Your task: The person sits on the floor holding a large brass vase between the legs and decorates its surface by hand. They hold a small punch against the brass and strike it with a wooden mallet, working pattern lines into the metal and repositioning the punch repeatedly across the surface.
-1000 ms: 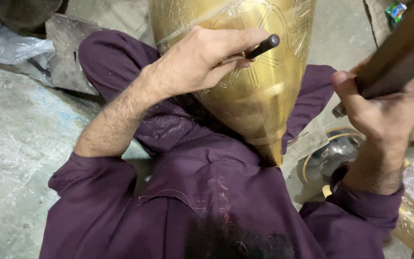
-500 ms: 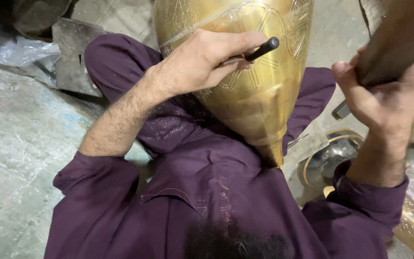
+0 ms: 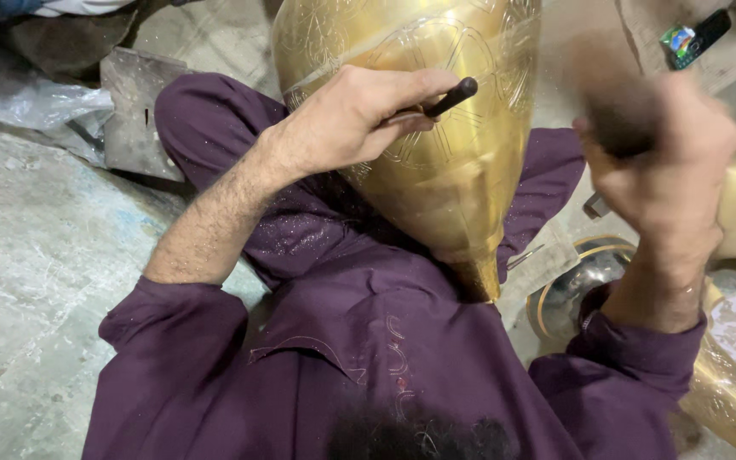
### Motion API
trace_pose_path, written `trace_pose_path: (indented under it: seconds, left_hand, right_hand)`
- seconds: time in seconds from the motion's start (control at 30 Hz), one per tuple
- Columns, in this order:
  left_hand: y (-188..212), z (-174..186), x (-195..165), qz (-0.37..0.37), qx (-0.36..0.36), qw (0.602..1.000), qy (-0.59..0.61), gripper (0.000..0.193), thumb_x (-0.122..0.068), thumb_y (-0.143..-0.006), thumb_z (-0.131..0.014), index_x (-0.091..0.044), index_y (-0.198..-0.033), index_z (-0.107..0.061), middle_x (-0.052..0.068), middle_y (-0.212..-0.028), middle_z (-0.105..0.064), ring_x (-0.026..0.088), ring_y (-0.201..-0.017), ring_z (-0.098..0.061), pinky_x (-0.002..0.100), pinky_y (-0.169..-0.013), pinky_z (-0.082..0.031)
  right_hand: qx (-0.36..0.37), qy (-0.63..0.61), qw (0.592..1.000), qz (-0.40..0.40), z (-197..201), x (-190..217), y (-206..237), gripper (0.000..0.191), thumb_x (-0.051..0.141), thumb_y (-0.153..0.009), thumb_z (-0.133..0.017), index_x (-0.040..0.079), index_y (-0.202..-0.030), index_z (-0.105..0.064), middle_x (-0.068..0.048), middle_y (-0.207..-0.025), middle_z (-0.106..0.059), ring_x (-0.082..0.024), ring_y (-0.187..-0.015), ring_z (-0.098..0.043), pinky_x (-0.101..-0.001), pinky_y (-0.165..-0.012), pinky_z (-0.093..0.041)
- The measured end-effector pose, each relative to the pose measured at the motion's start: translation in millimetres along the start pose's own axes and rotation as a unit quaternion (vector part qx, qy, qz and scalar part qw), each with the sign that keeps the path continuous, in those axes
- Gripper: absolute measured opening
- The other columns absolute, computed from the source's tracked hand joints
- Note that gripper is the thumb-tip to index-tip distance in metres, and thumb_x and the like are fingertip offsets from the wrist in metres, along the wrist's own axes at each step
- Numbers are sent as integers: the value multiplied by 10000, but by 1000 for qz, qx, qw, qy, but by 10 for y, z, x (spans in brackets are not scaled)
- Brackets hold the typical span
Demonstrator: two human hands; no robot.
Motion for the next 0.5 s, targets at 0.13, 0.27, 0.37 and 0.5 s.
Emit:
trace_pose_path:
  seconds: [0.13, 0.27, 0.37, 0.5]
  left_hand:
    - [-18, -1, -20, -9, 4, 1000, 12, 492, -28, -1036, -730, -133, -1472, -527, 89, -1128, -740, 226, -1032, -771, 345, -907, -629]
    - [-32, 11, -26, -2, 1, 1000, 6, 491, -40, -1018, -742, -129, -1455, -536, 91, -1111, -743, 224, -997, -767, 341, -871, -626]
    - [-35, 9, -21, 7, 7, 1000, 11, 478, -33, -1020, -735, -122, -1449, -543, 94, -1098, -742, 220, -984, -768, 339, -865, -629]
    - [-3, 11, -34, -12, 12, 1000, 16, 510, -41, -999, -744, -97, -1462, -537, 114, -1111, -737, 235, -995, -763, 350, -883, -625]
  right_hand:
    - [0, -48, 997, -66, 6, 35, -65, 183, 165, -966, -808, 85, -1029, -656, -41, -768, -663, -197, -670, -667, -337, -703, -520]
    - [-35, 228, 970, 79, 49, 276, -145, 256, 78, -810, -823, 54, -1003, -657, -61, -840, -702, -250, -785, -706, -404, -787, -519]
    - [-38, -52, 997, -52, 69, 149, -162, 229, 105, -893, -803, 54, -1006, -611, -23, -802, -635, -164, -683, -631, -334, -693, -520]
    - [-46, 134, 988, 61, 18, 183, -94, 268, -25, -776, -803, 13, -1000, -661, -85, -854, -707, -205, -774, -700, -372, -685, -554]
Point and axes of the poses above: each hand's wrist, its own y-axis away from the middle knuckle, its own z-axis out of the back of the hand, x = y × z, the point moved 5 cm from there along -y, towards the middle knuckle
